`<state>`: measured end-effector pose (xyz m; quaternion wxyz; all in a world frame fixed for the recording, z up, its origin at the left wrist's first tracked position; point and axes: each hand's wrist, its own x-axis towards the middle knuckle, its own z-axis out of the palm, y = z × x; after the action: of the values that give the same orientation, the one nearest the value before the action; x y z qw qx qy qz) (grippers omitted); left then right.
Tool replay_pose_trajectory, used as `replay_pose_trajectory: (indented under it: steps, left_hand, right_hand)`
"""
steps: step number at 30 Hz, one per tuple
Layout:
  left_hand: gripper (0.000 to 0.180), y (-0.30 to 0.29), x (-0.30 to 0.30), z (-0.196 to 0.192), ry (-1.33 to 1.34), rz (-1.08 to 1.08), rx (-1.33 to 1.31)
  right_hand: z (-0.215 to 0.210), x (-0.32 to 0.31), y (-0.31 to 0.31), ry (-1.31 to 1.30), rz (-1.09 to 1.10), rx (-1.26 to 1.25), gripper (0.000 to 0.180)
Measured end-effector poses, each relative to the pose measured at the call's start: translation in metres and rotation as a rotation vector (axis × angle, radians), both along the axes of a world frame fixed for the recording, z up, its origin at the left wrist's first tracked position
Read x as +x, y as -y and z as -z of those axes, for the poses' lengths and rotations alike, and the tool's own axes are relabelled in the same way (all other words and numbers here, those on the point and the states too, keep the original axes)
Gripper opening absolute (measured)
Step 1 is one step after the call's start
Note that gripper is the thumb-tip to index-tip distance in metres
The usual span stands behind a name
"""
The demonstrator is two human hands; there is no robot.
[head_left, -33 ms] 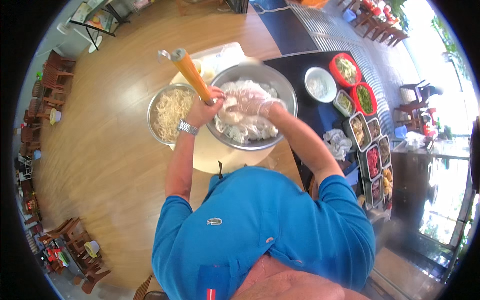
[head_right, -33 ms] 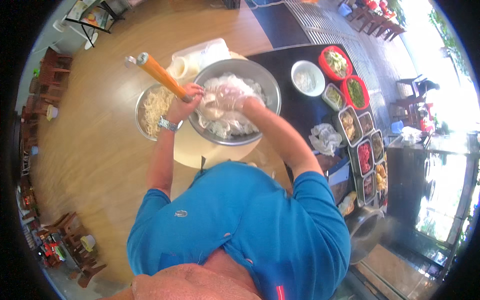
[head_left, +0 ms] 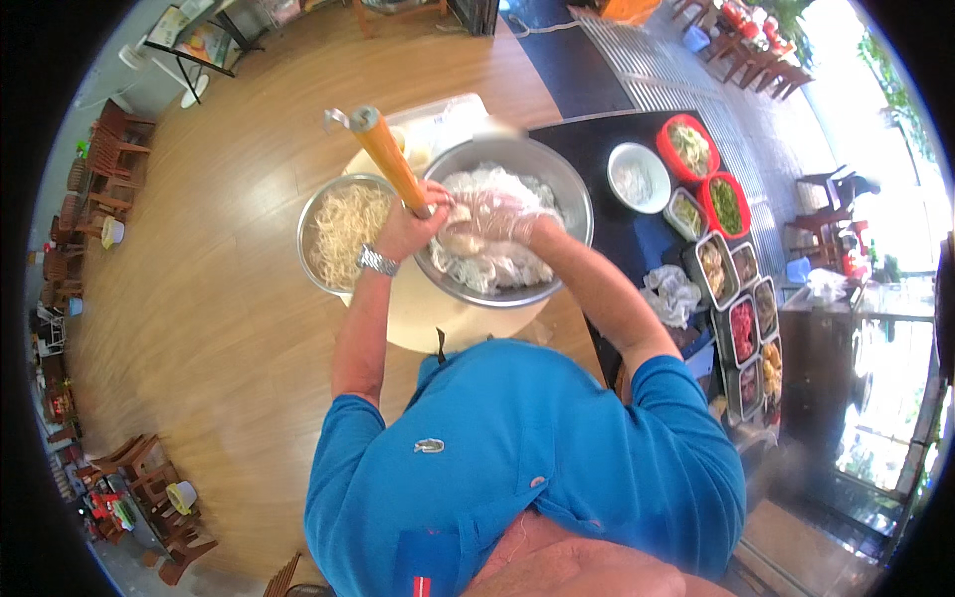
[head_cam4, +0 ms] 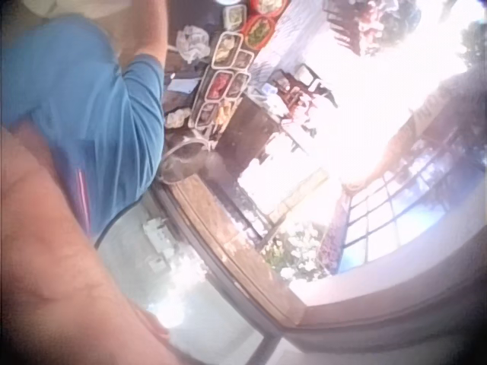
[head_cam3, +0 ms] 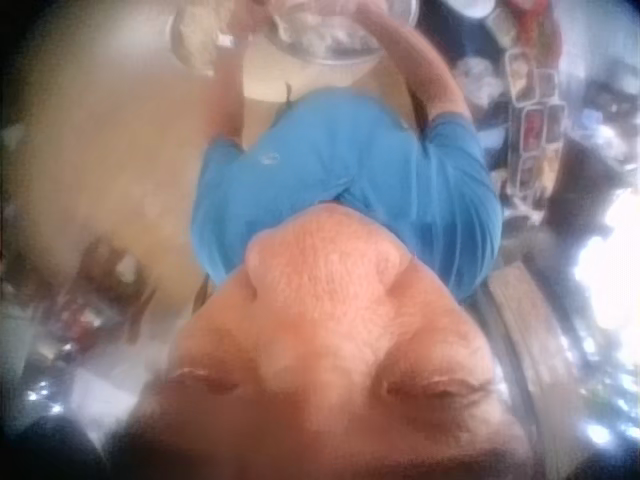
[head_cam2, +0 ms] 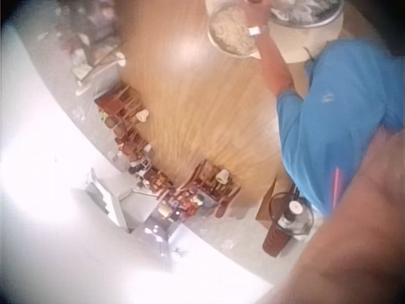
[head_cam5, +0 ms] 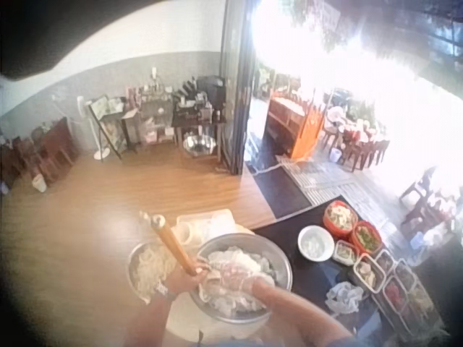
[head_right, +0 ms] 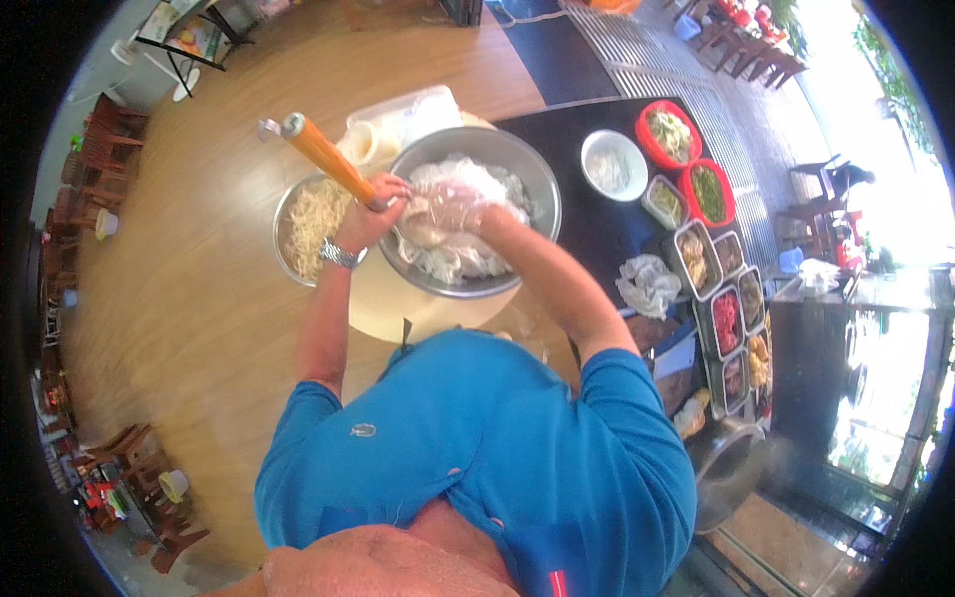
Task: The person prepares two bowls of noodle soup by placing noodles into bowls, ladling broth from a large pot, and adding various toppings including sliced meat and vegetables. The person uses a ladle, tongs, and a cleaver to assemble the dishes at a food stall counter.
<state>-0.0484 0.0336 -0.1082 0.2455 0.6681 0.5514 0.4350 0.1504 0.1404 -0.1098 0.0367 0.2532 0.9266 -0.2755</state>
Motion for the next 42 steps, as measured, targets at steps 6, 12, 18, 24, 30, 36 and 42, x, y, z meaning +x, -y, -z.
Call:
replay_pose_trajectory:
  steps: [6,12,18,24,30,36,42]
  left_hand:
    - [0.024,0.026,0.004,-0.025,0.157,-0.107,-0.162]
    - [0.033,0.023,0.011,-0.022,0.455,-0.281,-0.058]
    - [0.045,0.01,0.014,-0.001,0.56,-0.272,-0.139]
    - [0.046,0.003,0.017,-0.001,0.647,-0.258,-0.161]
    - [0.045,-0.002,0.011,0.005,0.674,-0.252,-0.192]
    - [0.043,-0.001,0.01,0.011,0.864,-0.24,-0.076]
    - [0.047,0.005,0.004,0.0,1.034,-0.237,0.173]
  right_hand:
    - [-0.011,-0.01,0.025,-0.064,0.123,-0.154,0.037]
    - [-0.078,-0.001,0.01,-0.261,0.317,-0.375,0.023]
    - [-0.14,0.008,0.011,-0.731,0.27,-0.392,0.025]
    - [-0.207,0.017,0.024,-1.004,0.329,-0.527,0.015]
    - [-0.239,0.018,0.018,-1.439,0.297,-0.642,0.019]
    - [-0.232,0.047,-0.013,-1.52,0.169,-0.488,0.021]
    - [-0.099,0.06,-0.008,-0.717,0.643,-0.342,0.017]
